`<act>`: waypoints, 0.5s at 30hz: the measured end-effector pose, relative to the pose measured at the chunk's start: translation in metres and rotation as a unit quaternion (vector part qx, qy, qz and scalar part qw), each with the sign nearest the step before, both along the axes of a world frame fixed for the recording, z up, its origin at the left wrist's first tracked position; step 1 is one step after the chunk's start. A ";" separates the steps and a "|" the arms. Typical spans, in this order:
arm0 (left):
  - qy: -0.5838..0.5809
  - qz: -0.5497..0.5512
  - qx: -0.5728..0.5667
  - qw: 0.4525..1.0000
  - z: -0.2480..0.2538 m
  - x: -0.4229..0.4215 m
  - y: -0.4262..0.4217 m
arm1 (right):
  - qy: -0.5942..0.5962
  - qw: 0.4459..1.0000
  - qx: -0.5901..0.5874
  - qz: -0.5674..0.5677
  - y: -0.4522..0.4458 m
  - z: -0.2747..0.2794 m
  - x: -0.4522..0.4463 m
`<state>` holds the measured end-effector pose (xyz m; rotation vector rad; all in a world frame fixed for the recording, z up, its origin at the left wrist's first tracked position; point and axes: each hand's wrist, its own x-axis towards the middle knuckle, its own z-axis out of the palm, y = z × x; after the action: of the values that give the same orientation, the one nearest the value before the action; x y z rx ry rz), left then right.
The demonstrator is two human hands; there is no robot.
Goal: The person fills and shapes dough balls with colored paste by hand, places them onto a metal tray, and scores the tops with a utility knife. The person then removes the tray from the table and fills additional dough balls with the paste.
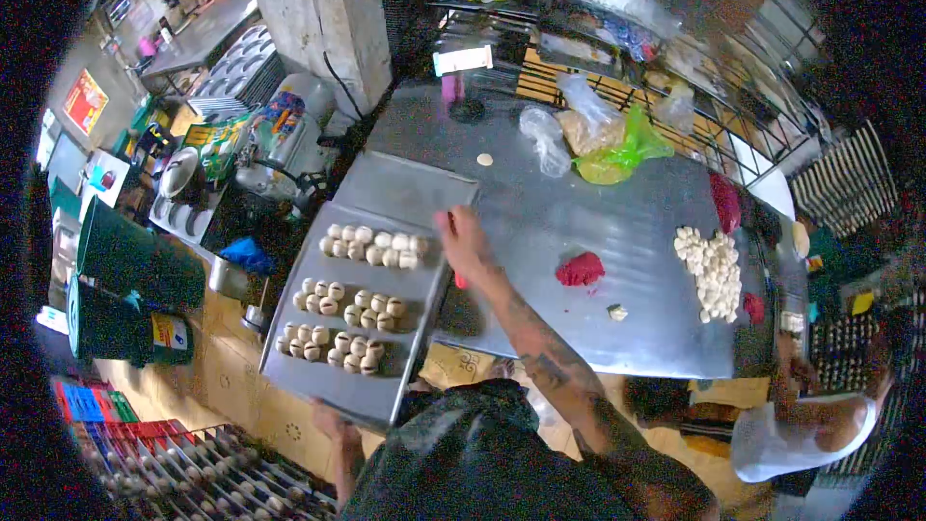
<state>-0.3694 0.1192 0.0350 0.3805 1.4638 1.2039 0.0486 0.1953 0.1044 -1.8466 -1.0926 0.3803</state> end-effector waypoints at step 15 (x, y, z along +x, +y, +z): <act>0.155 -0.284 -0.105 0.940 0.010 0.016 -0.067 | 0.292 0.949 -0.081 0.084 -0.175 -0.100 -0.036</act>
<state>-0.3531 0.0522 0.0448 0.8087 1.5801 0.5329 0.0126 0.0203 0.0045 -1.6203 -0.8172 1.0685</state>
